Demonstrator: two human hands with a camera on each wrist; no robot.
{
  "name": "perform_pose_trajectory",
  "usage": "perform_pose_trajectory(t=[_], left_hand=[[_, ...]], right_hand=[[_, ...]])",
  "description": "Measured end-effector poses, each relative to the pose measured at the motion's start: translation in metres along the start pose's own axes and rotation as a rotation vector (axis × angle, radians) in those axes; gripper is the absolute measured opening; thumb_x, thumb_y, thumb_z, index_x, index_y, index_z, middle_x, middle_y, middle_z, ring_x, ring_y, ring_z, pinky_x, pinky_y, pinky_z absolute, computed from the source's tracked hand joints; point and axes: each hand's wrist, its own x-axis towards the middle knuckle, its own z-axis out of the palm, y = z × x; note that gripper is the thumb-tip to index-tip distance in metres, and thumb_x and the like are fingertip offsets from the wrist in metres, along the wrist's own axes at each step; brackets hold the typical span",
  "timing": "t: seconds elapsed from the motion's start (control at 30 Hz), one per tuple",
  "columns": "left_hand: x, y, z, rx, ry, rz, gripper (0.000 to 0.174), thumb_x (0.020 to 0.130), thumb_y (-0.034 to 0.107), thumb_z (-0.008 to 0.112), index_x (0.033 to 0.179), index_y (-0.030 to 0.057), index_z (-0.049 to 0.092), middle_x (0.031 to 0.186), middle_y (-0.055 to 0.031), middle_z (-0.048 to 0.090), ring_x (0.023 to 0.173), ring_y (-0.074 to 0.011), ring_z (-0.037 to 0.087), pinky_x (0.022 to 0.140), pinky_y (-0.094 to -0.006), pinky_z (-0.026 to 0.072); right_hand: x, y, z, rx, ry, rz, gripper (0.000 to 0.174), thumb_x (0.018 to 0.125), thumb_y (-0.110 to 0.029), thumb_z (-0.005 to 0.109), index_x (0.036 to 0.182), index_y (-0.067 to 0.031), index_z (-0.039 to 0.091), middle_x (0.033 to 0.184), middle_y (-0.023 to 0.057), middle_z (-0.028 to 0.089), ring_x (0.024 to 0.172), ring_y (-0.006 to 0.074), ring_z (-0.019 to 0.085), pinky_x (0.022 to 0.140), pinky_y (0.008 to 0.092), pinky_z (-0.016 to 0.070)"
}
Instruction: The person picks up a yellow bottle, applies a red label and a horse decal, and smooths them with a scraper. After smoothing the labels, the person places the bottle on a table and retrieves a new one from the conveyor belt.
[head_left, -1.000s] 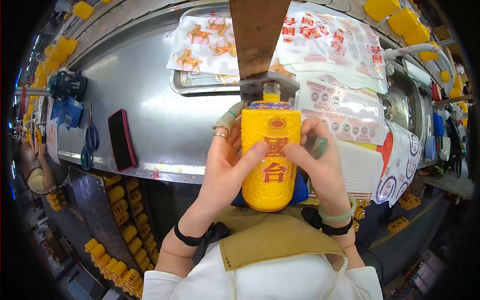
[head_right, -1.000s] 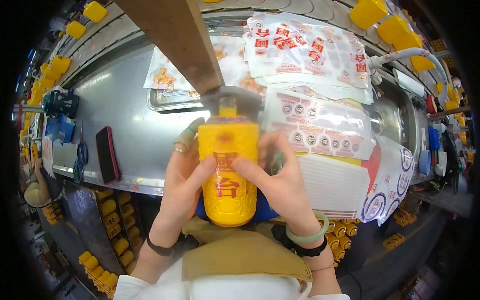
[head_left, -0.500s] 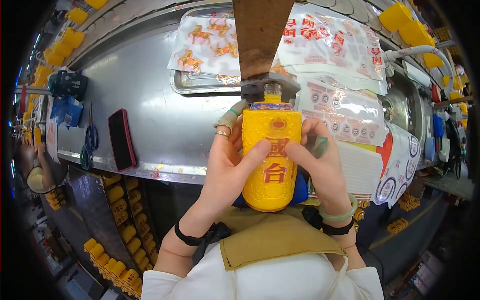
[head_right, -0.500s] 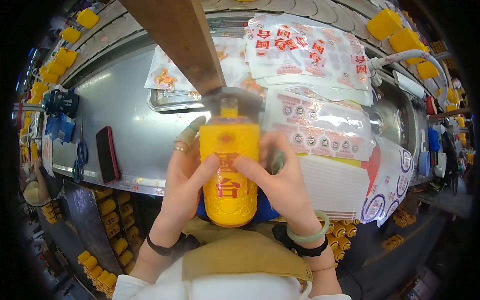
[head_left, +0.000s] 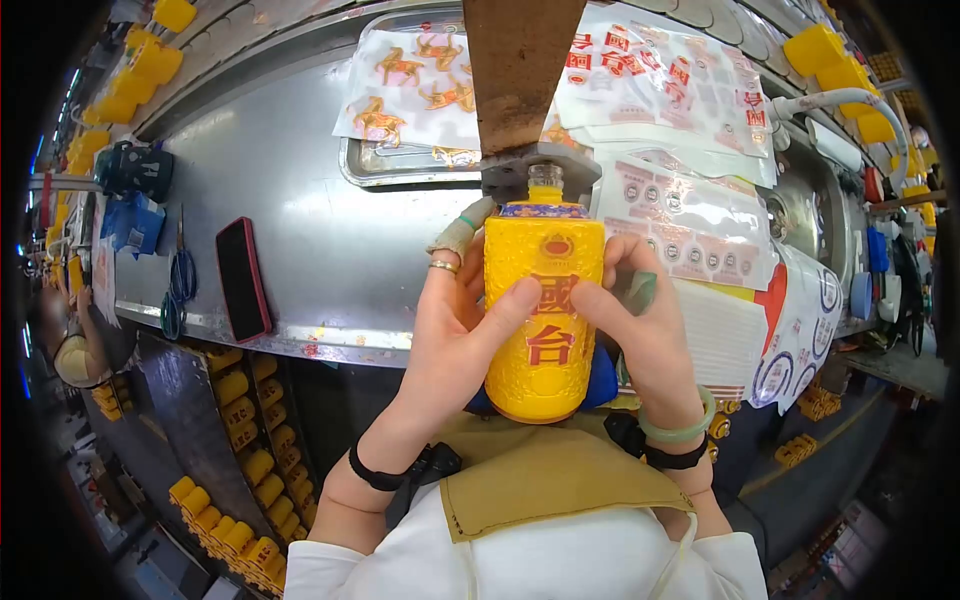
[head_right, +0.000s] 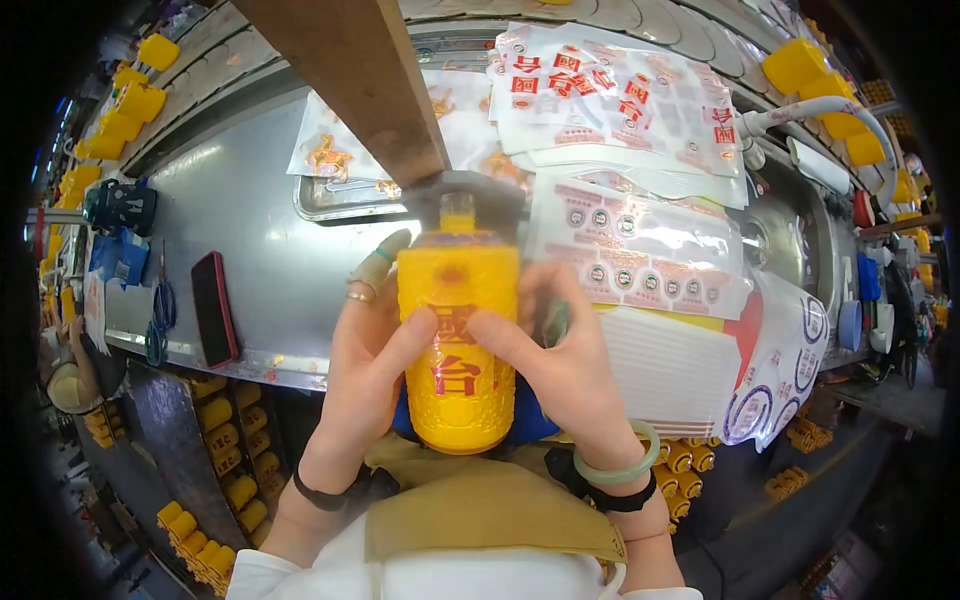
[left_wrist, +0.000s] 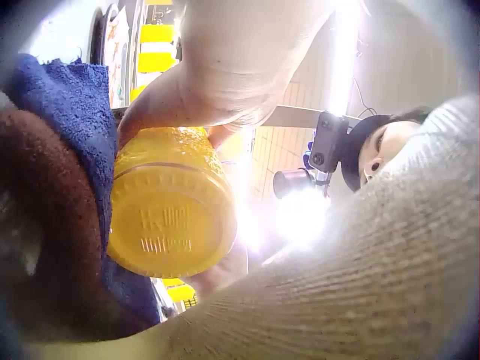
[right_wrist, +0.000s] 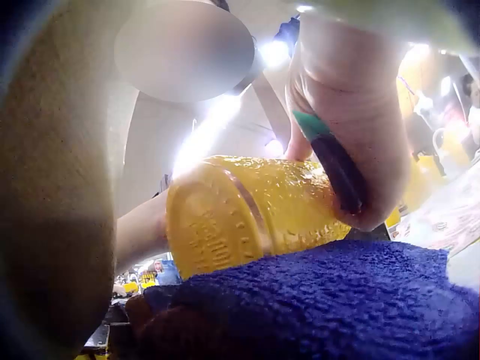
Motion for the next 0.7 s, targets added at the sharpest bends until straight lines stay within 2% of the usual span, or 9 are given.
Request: perform_pose_trajectory(t=[0.27, 0.37, 0.6, 0.7], left_hand=[[0.0, 0.0, 0.001, 0.015, -0.045, 0.052, 0.08, 0.095, 0.005, 0.072, 0.157, -0.0012, 0.023, 0.148, -0.0182, 0.046, 0.138, -0.025, 0.048, 0.115, -0.04, 0.0406], [0.0, 0.0, 0.004, 0.095, -0.013, 0.06, 0.083, 0.092, 0.003, 0.074, 0.157, -0.0011, 0.022, 0.148, -0.0183, 0.045, 0.138, -0.0251, 0.049, 0.114, -0.0398, 0.0427], [0.0, 0.001, 0.005, 0.093, 0.008, 0.023, 0.083, 0.091, 0.002, 0.074, 0.156, -0.001, 0.023, 0.146, -0.0176, 0.046, 0.136, -0.0243, 0.05, 0.112, -0.0391, 0.0451], [0.0, -0.001, 0.004, 0.098, 0.002, 0.034, 0.084, 0.09, 0.002, 0.075, 0.156, -0.0009, 0.023, 0.146, -0.0175, 0.046, 0.136, -0.0241, 0.051, 0.111, -0.0384, 0.0457]], right_hand=[[0.008, -0.014, -0.003, -0.055, -0.025, -0.004, 0.035, 0.086, -0.012, 0.083, 0.105, -0.0088, 0.054, 0.091, -0.0046, 0.047, 0.082, 0.0054, 0.044, 0.072, 0.0212, 0.0383], [0.02, -0.026, 0.002, -0.238, 0.041, -0.147, 0.033, 0.085, -0.012, 0.082, 0.103, -0.0067, 0.055, 0.086, -0.0053, 0.046, 0.08, 0.0044, 0.042, 0.07, 0.0211, 0.036], [0.031, -0.032, 0.011, -0.318, 0.033, -0.123, 0.035, 0.084, -0.017, 0.084, 0.101, -0.0061, 0.055, 0.087, -0.0044, 0.049, 0.078, 0.0042, 0.043, 0.068, 0.0205, 0.0362], [0.031, -0.03, 0.009, -0.356, 0.014, -0.135, 0.031, 0.086, -0.016, 0.081, 0.101, -0.0059, 0.056, 0.087, -0.0046, 0.049, 0.081, 0.004, 0.045, 0.07, 0.0206, 0.0372]])
